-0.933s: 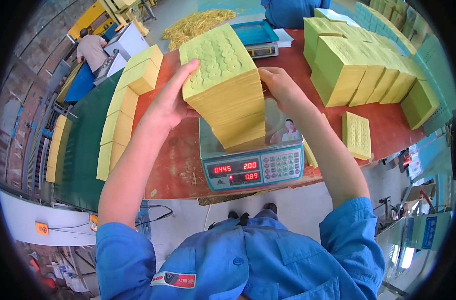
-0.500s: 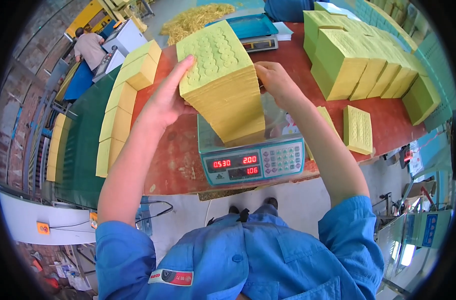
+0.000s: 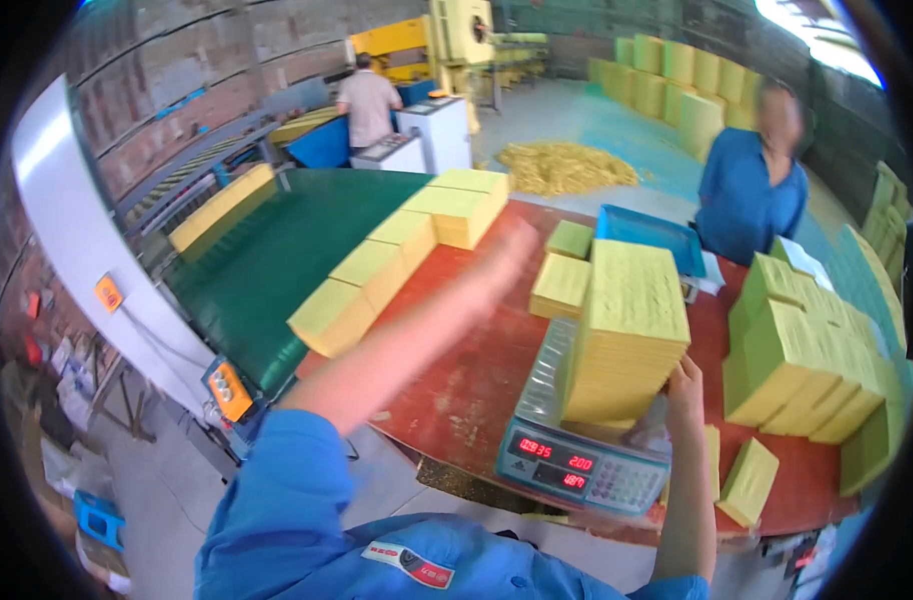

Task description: The recorder weighs stacks of yellow paper or material on a digital scale and organizes them on a workspace.

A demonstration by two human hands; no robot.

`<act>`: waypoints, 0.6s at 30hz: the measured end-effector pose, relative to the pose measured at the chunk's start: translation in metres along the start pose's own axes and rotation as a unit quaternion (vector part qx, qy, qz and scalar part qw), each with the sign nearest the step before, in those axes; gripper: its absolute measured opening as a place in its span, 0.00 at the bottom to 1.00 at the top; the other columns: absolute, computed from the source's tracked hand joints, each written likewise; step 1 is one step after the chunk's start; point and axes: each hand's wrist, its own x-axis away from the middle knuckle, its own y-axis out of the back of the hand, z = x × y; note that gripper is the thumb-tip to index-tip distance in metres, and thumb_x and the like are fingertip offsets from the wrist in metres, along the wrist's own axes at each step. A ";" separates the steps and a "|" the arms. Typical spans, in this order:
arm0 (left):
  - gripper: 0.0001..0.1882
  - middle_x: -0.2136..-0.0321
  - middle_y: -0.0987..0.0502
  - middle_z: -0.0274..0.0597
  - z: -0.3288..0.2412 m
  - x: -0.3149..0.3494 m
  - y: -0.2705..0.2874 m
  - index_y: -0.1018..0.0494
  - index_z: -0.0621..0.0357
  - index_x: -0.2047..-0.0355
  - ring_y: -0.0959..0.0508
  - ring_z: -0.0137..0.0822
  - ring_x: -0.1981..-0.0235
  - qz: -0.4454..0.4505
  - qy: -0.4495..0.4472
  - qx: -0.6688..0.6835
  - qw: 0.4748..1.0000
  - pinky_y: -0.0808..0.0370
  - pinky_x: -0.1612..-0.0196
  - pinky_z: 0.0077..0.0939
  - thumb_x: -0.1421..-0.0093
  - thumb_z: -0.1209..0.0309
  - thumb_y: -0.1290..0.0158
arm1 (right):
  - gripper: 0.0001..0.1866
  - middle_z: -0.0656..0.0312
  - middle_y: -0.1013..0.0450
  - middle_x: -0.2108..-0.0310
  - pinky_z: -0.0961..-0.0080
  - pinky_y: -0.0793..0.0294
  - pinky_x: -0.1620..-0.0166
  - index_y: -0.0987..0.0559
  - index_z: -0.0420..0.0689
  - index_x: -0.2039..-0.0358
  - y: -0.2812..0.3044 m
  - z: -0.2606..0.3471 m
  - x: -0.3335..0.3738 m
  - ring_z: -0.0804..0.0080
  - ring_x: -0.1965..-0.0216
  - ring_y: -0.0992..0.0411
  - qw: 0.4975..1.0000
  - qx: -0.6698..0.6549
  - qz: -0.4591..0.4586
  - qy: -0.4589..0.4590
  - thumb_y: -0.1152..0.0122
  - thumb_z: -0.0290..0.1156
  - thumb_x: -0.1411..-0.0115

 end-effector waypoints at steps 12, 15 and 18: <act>0.39 0.37 0.39 0.48 0.110 -0.002 0.083 0.44 0.51 0.34 0.35 0.44 0.40 -0.041 0.208 0.150 0.966 0.38 0.42 0.50 0.38 0.41 0.53 | 0.17 0.62 0.25 0.56 0.77 0.28 0.61 0.24 0.40 0.49 0.020 0.006 0.032 0.73 0.62 0.25 0.999 -0.031 -0.023 -0.001 0.49 0.35 0.33; 0.43 0.33 0.49 0.55 0.145 0.088 0.088 0.49 0.54 0.32 0.45 0.52 0.33 -0.053 0.256 0.188 0.947 0.43 0.38 0.56 0.39 0.45 0.49 | 0.15 0.61 0.24 0.59 0.78 0.28 0.59 0.23 0.39 0.50 0.006 0.010 0.075 0.75 0.60 0.26 0.995 -0.092 -0.025 0.012 0.48 0.33 0.33; 0.34 0.42 0.36 0.51 0.180 0.124 0.087 0.41 0.49 0.37 0.33 0.48 0.44 -0.084 0.348 0.215 0.909 0.31 0.46 0.52 0.39 0.51 0.46 | 0.14 0.60 0.24 0.64 0.78 0.28 0.60 0.22 0.35 0.54 0.003 -0.002 0.138 0.75 0.63 0.27 0.985 -0.144 -0.093 0.022 0.47 0.31 0.34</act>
